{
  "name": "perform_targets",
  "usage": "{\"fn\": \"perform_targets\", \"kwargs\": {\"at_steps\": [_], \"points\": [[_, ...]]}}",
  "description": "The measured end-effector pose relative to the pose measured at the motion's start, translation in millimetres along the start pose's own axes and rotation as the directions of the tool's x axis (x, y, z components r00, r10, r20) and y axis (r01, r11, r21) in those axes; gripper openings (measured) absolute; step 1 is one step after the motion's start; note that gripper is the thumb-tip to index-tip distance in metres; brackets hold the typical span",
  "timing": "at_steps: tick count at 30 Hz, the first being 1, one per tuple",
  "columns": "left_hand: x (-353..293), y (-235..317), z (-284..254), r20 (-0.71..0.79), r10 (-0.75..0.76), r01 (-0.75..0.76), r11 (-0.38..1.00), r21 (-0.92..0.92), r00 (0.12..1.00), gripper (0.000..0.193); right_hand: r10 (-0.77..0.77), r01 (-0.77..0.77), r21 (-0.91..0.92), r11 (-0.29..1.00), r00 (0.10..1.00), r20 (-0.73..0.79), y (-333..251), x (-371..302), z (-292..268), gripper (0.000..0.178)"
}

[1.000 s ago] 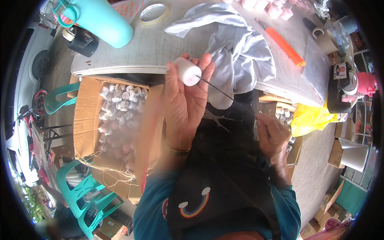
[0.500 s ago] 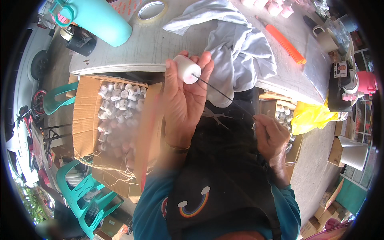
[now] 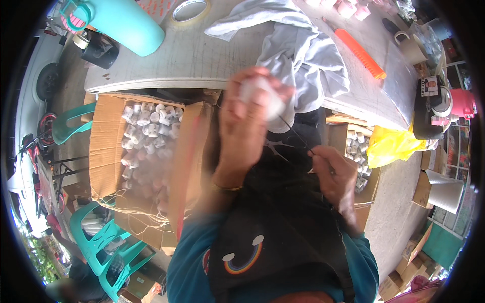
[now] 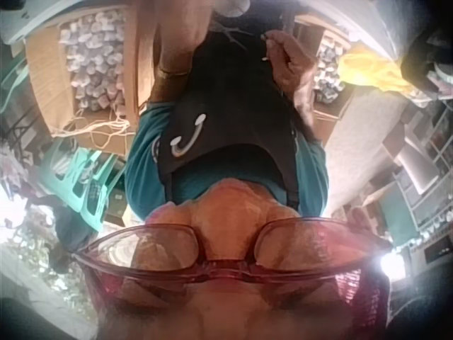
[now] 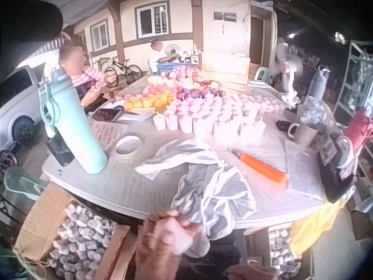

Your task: The person inserts wicks into small cylindrical candle bodies, trims the wicks with scissors, and wipes the candles with a cloth. They repeat this process for multiple candles, placing finished units on the table.

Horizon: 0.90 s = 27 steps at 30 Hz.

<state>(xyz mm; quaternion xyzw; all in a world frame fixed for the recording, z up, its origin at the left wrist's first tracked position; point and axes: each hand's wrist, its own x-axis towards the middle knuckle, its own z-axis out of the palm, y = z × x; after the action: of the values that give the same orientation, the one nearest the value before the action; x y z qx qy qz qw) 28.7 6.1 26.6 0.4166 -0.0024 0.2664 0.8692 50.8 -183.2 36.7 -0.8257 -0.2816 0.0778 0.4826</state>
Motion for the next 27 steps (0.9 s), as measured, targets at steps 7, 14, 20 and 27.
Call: {"fn": "perform_targets", "kwargs": {"at_steps": [7, 14, 20, 27], "points": [[4, 5, -7, -0.088, 0.099, -0.11, 0.986, -0.128, 0.991, 0.035, 0.04, -0.047, 0.067, 0.997, 0.994, 0.101, 4, -1, -1, 0.011], [-19, -7, 5, 0.196, -0.206, 0.176, 0.971, 0.16, 0.959, 0.044, 0.045, -0.046, 0.048, 0.998, 0.999, 0.005, 0, 7, 2, 0.009], [6, 26, -33, 0.132, 0.2, -0.203, 0.979, 0.005, 0.971, 0.04, -0.136, 0.133, -0.152, 0.979, 0.991, -0.011, 8, 9, -25, 0.013], [-11, 40, -26, -0.123, 0.277, -0.174, 0.831, 0.529, 0.953, 0.052, -0.409, 0.051, -0.672, 0.739, 0.827, -0.387, 27, 51, -83, 0.015]]}}
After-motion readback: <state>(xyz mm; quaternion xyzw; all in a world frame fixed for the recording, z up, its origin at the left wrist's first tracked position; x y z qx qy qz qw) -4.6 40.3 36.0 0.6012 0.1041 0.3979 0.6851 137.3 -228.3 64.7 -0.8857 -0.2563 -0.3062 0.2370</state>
